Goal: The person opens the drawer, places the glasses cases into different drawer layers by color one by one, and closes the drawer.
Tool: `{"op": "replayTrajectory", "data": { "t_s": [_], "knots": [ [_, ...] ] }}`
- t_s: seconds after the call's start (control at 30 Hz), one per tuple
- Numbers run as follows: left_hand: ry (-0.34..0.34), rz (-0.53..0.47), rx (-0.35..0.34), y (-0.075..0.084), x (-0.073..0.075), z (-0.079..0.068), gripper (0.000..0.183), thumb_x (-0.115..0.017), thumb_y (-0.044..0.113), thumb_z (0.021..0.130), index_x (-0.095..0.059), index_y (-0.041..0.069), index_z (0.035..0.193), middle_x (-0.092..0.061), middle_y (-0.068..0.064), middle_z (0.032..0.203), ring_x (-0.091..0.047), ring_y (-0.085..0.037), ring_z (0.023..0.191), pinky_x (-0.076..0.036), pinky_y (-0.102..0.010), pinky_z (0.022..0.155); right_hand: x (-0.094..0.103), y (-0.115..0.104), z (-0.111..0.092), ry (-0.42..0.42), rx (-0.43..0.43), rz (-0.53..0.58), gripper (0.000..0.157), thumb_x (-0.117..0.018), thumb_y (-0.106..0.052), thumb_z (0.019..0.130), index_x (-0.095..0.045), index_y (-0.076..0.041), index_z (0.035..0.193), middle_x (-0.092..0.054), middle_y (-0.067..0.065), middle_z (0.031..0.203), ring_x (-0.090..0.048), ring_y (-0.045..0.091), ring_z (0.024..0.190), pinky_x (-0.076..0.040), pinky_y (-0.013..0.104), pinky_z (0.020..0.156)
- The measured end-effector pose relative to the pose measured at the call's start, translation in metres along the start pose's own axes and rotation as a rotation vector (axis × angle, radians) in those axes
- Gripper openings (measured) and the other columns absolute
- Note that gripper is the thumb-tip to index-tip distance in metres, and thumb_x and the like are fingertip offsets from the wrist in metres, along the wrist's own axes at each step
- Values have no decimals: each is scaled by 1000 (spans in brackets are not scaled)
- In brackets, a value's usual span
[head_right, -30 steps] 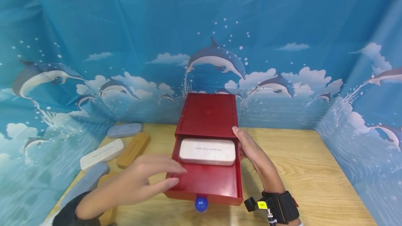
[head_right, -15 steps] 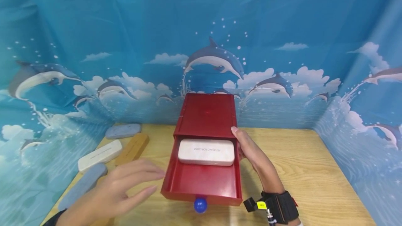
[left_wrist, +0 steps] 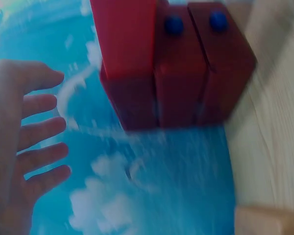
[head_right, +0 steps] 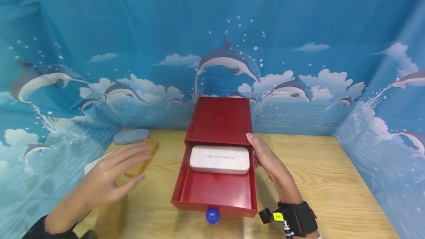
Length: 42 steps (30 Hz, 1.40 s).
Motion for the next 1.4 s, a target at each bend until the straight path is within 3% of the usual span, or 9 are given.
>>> {"op": "replayTrajectory", "data": {
  "t_s": [0.23, 0.37, 0.47, 0.57, 0.63, 0.77, 0.97, 1.2, 1.4],
  "knots": [
    [57, 103, 18, -47, 0, -19, 59, -50, 52, 106, -63, 5, 141, -65, -17, 140, -52, -28, 143, -23, -21, 129, 3, -1, -1, 7, -3, -12, 83, -22, -67, 106, -29, -3, 158, -55, 28, 138, -67, 23, 107, -57, 45, 95],
    [73, 144, 75, -72, -1, -31, 68, -51, 59, 104, -62, 4, 142, -63, -20, 142, -48, -31, 147, -21, -23, 130, 3, 0, -2, 10, -4, -11, 83, -22, -67, 106, -29, -3, 158, -55, 28, 138, -67, 21, 105, -56, 42, 94],
    [58, 173, 162, -92, -3, -43, 75, -47, 67, 102, -61, 6, 144, -61, -21, 144, -50, -41, 142, -36, -41, 126, 4, 0, -2, 12, -4, -9, 83, -22, -66, 106, -29, -2, 158, -56, 28, 137, -68, 20, 103, -57, 40, 92],
    [6, 189, 273, -112, -7, -55, 73, -62, 61, 98, -57, 8, 148, -58, -21, 148, -50, -49, 137, -46, -63, 110, 4, 0, -2, 12, -1, -9, 83, -22, -66, 106, -29, -2, 158, -55, 28, 138, -68, 21, 103, -57, 40, 92],
    [-49, 186, 361, -125, -11, -63, 75, -74, 50, 93, -53, 9, 152, -54, -22, 151, -48, -51, 137, -45, -72, 101, 4, 0, -3, 9, -1, -9, 82, -22, -66, 106, -28, -3, 158, -55, 28, 139, -68, 21, 104, -57, 42, 93],
    [-192, 180, 520, -146, -20, -79, 84, -82, 33, 85, -45, 9, 157, -45, -25, 157, -43, -52, 140, -42, -74, 102, 3, 0, -3, 4, 2, -5, 82, -22, -66, 106, -28, -4, 159, -53, 27, 142, -67, 22, 107, -56, 44, 95],
    [-391, 152, 676, -177, -35, -105, 86, -76, 35, 92, -34, 6, 161, -36, -30, 161, -38, -57, 142, -37, -76, 107, 2, 0, -1, 8, 2, -4, 81, -22, -65, 106, -29, -3, 158, -55, 27, 140, -67, 21, 107, -57, 42, 94],
    [-516, 84, 812, -204, -54, -129, 95, -73, 43, 94, -22, 3, 164, -28, -35, 163, -32, -61, 144, -33, -77, 111, 0, 0, -1, 14, -6, -6, 82, -23, -67, 106, -28, -3, 157, -54, 27, 141, -66, 24, 111, -55, 47, 98],
    [-567, 79, 851, -219, -68, -142, 95, -74, 43, 92, -28, -3, 161, -30, -38, 161, -34, -62, 142, -34, -75, 111, 1, 0, 0, 7, 1, -5, 82, -23, -66, 106, -28, -3, 158, -53, 28, 141, -66, 25, 112, -56, 47, 98]
  ]
}}
Point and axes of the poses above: each hand's wrist, its own z-axis towards the middle knuckle, its own x-axis out of the back of the hand, y = z × x, the point moved 7 cm from there along z, towards the middle knuckle
